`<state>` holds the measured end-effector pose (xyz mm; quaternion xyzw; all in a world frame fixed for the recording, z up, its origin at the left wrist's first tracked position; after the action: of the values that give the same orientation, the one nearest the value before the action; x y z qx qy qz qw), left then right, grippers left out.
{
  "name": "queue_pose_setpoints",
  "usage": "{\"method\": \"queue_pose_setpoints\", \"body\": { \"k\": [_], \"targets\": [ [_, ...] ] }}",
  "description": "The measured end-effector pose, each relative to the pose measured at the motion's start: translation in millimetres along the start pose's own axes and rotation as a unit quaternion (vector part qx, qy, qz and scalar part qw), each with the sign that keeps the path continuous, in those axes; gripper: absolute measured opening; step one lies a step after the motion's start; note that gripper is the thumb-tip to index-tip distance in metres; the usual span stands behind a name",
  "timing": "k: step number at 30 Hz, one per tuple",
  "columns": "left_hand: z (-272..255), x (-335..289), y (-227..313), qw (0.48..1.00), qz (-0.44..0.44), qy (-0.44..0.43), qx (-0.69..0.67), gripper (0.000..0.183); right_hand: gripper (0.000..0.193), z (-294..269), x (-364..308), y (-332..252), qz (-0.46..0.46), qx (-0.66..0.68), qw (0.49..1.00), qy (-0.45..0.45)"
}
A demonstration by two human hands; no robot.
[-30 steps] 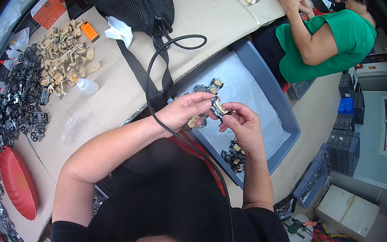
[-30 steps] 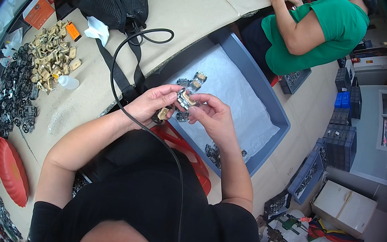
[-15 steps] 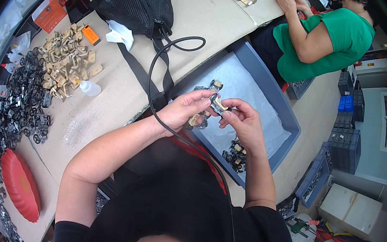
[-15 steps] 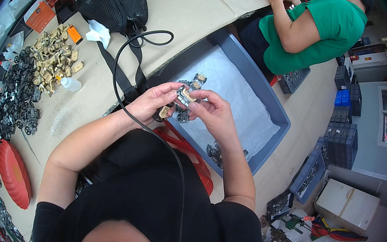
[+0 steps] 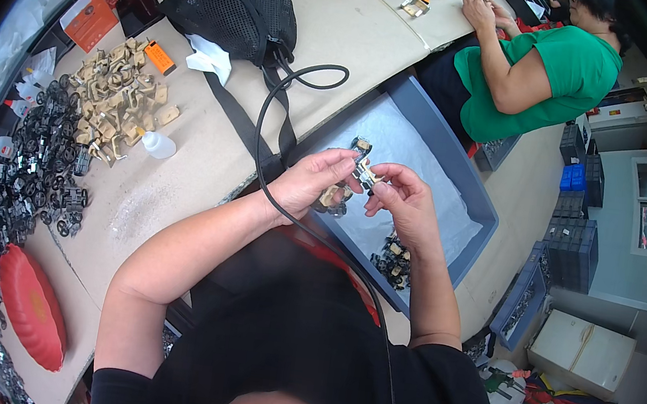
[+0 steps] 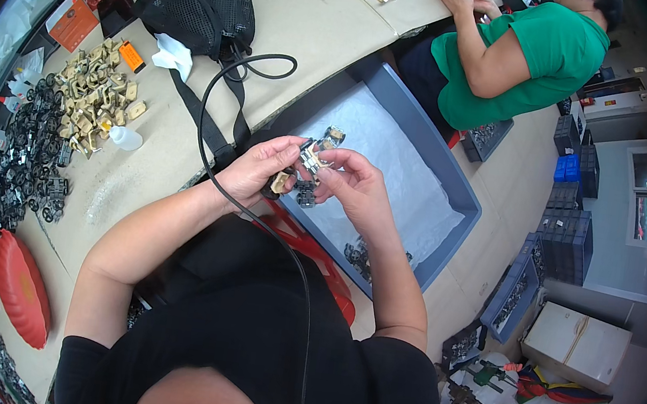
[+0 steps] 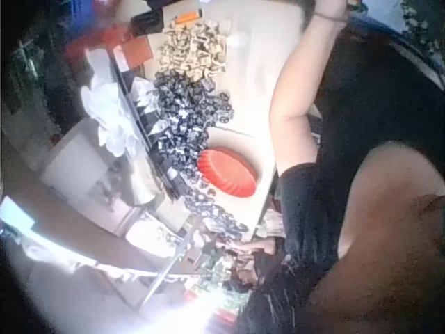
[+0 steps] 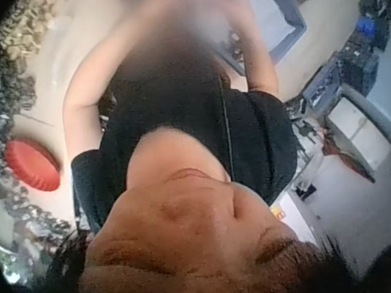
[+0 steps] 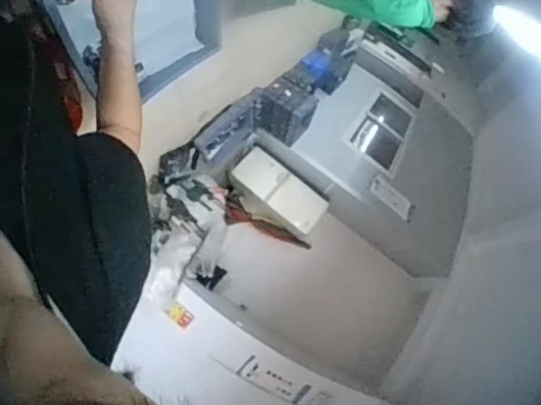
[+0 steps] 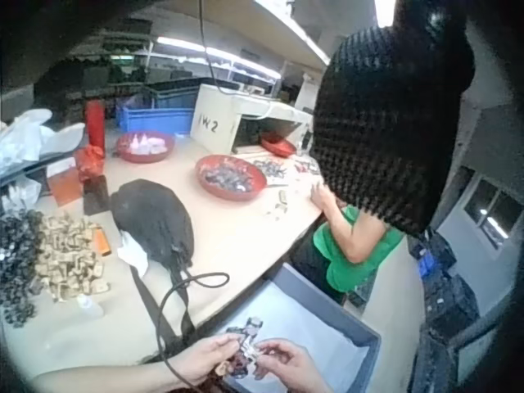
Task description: The person assembles small electronic components and plastic housings by hand at a factory workstation.
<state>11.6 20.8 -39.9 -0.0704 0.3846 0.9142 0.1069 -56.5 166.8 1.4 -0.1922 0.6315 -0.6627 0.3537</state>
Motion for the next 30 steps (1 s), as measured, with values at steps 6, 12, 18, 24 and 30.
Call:
{"method": "queue_pose_setpoints", "body": {
  "k": [6,12,18,24,30],
  "targets": [
    [-1.0,-0.8,0.2,1.0,0.003,0.002,0.007,0.033,0.025,1.4,0.6,-1.1,0.002,-0.005,1.0,0.005],
    [-0.3,-0.2,0.8,1.0,0.01,-0.006,0.008,0.034,0.025,2.8,1.5,-2.4,0.002,0.001,1.0,0.002],
    [-1.5,0.7,1.4,1.0,0.007,-0.009,-0.003,0.032,0.025,2.1,2.4,-1.4,-0.005,0.003,1.0,-0.002],
    [0.1,0.2,3.3,1.0,0.006,-0.012,-0.008,0.032,0.025,2.9,2.2,-2.1,-0.003,0.008,1.0,-0.001],
    [0.7,-1.5,2.8,1.0,0.003,-0.01,-0.02,0.032,0.026,4.2,1.2,-0.8,-0.007,0.001,1.0,0.004]
  ]
}}
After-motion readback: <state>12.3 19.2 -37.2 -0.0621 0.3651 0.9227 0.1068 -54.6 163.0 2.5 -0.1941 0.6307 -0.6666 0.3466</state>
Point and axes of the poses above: each hand's wrist, its own x-axis towards the middle knuckle, its own z-axis out of the palm, y = z × x, the point moved 2 cm from there along x, towards the middle knuckle, and after that the axes turned 1 degree about y, right-handed, at the moved point
